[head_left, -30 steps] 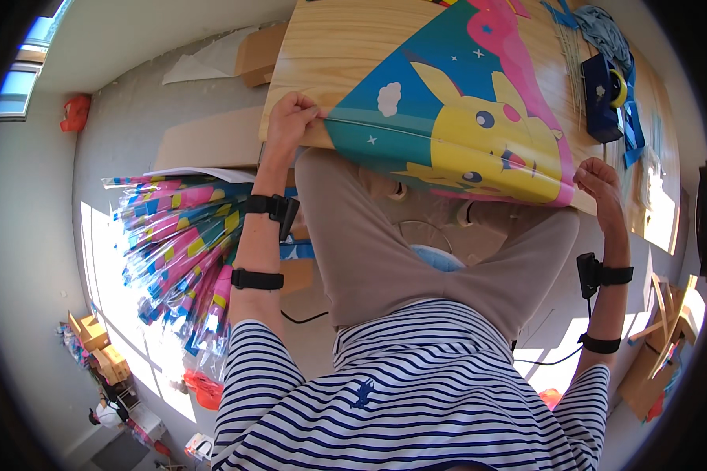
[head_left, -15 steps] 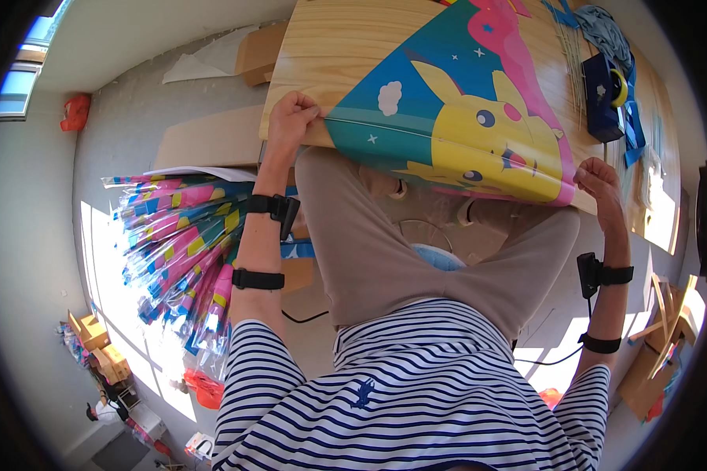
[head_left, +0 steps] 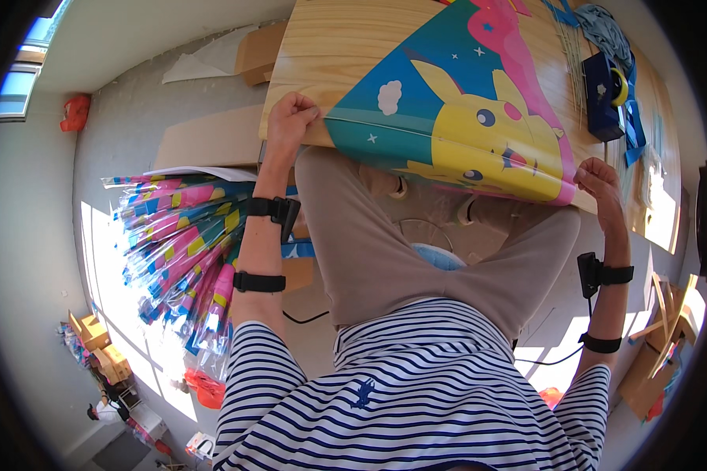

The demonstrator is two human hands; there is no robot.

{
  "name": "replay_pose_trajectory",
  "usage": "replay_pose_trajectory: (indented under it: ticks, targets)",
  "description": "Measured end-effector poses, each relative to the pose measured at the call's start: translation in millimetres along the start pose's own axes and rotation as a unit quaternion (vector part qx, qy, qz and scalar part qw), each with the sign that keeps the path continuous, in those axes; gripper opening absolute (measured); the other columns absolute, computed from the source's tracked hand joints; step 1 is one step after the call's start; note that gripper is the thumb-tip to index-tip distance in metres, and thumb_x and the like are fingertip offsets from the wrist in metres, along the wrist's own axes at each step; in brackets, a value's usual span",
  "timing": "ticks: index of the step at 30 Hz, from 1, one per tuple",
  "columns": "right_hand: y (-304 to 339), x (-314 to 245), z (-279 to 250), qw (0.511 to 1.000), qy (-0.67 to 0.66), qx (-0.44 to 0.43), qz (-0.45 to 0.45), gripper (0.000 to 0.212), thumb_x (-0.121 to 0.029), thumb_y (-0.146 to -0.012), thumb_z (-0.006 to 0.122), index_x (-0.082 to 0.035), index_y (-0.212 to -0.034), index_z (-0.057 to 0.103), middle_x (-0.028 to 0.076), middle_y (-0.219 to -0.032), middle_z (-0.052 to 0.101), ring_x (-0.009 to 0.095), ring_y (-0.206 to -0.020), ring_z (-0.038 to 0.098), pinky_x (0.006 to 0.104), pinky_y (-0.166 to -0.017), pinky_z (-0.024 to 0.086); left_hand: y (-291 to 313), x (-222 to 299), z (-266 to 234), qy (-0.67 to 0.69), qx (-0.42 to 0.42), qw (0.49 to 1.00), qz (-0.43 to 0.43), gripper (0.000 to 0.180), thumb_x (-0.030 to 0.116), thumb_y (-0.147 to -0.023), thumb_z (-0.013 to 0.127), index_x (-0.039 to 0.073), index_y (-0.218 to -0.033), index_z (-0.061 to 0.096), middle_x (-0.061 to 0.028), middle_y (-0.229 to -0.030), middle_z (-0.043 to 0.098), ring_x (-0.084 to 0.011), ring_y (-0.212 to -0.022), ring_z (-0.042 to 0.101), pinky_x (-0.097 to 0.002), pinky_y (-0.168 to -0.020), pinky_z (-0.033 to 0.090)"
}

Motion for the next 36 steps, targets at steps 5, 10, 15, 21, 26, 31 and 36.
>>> replay_pose_trajectory:
  ticks: [5, 10, 15, 21, 26, 31, 36]
  targets:
    - [-1.2, 1.8, -1.7, 1.000, -0.002, -0.003, 0.003, 0.014, -0.022, -0.090, 0.062, -0.008, -0.087, 0.061, -0.002, -0.077, 0.060, 0.006, -0.073, 0.053, 0.0212, -0.073, 0.043, -0.9, -0.7, -2.2, -0.047, 0.027, 0.998, 0.024, 0.009, 0.000, -0.084, 0.066, 0.004, -0.092, 0.065, -0.0003, -0.081, 0.062, -0.0090, -0.076, 0.055, -0.0236, -0.071, 0.045]
    - [-3.7, 4.4, -2.3, 1.000, -0.006, -0.001, 0.018, 0.012, -0.018, -0.090, 0.062, -0.007, -0.087, 0.062, -0.001, -0.078, 0.061, 0.007, -0.076, 0.055, 0.0230, -0.075, 0.043, -0.7, 7.4, 3.6, -0.042, 0.028, 0.999, 0.016, 0.008, 0.000, -0.085, 0.065, 0.004, -0.092, 0.064, -0.0032, -0.082, 0.066, -0.0095, -0.075, 0.056, -0.0242, -0.070, 0.045]
    - [-4.6, 8.1, -3.1, 1.000, -0.001, 0.003, 0.026, 0.011, -0.018, -0.090, 0.063, -0.007, -0.087, 0.062, -0.001, -0.078, 0.061, 0.007, -0.076, 0.055, 0.0229, -0.076, 0.043, 2.2, 8.2, 5.6, -0.010, 0.014, 1.000, 0.005, 0.008, 0.000, -0.084, 0.064, 0.002, -0.092, 0.063, -0.0057, -0.081, 0.068, -0.0105, -0.073, 0.057, -0.0243, -0.068, 0.046]
    - [-0.7, 13.7, -3.8, 1.000, -0.004, 0.006, 0.023, 0.014, -0.022, -0.090, 0.063, -0.009, -0.088, 0.063, -0.002, -0.080, 0.061, 0.006, -0.075, 0.054, 0.0222, -0.076, 0.044, 2.0, 14.8, 13.0, -0.033, 0.020, 0.999, 0.025, 0.007, 0.000, -0.084, 0.063, 0.002, -0.091, 0.062, -0.0064, -0.081, 0.068, -0.0106, -0.072, 0.057, -0.0246, -0.066, 0.045]
    - [-7.5, 5.3, 6.3, 0.999, -0.029, 0.012, 0.029, 0.015, -0.024, -0.090, 0.068, -0.009, -0.092, 0.066, -0.002, -0.083, 0.064, 0.007, -0.080, 0.059, 0.0250, -0.081, 0.046, -2.0, 3.5, -6.6, -0.027, 0.003, 0.998, 0.059, 0.007, 0.005, -0.088, 0.063, 0.006, -0.095, 0.062, -0.0053, -0.088, 0.071, -0.0082, -0.072, 0.053, -0.0237, -0.069, 0.042]
    - [-12.1, 10.7, 12.6, 0.997, -0.067, -0.019, 0.019, 0.015, -0.023, -0.092, 0.065, -0.009, -0.091, 0.061, 0.000, -0.091, 0.061, 0.014, -0.096, 0.067, 0.0288, -0.089, 0.046, 2.8, 23.0, -21.9, -0.022, 0.020, 0.998, 0.058, 0.007, 0.009, -0.091, 0.062, 0.008, -0.098, 0.061, -0.0041, -0.090, 0.072, -0.0068, -0.073, 0.053, -0.0225, -0.069, 0.040]
    - [-20.4, 17.7, 18.6, 0.999, -0.024, -0.030, -0.004, 0.013, -0.019, -0.093, 0.062, -0.006, -0.093, 0.060, 0.002, -0.094, 0.060, 0.019, -0.104, 0.068, 0.0296, -0.094, 0.044, 4.7, 27.9, -28.2, -0.023, 0.027, 0.998, 0.061, 0.005, 0.009, -0.092, 0.062, 0.009, -0.097, 0.060, -0.0048, -0.090, 0.072, -0.0070, -0.073, 0.054, -0.0229, -0.069, 0.040]
Point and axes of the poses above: each hand's wrist, its own y-axis away from the middle knuckle, its own z-axis out of the palm, x = y × z, the point moved 2 cm from there along -y, towards the middle knuckle
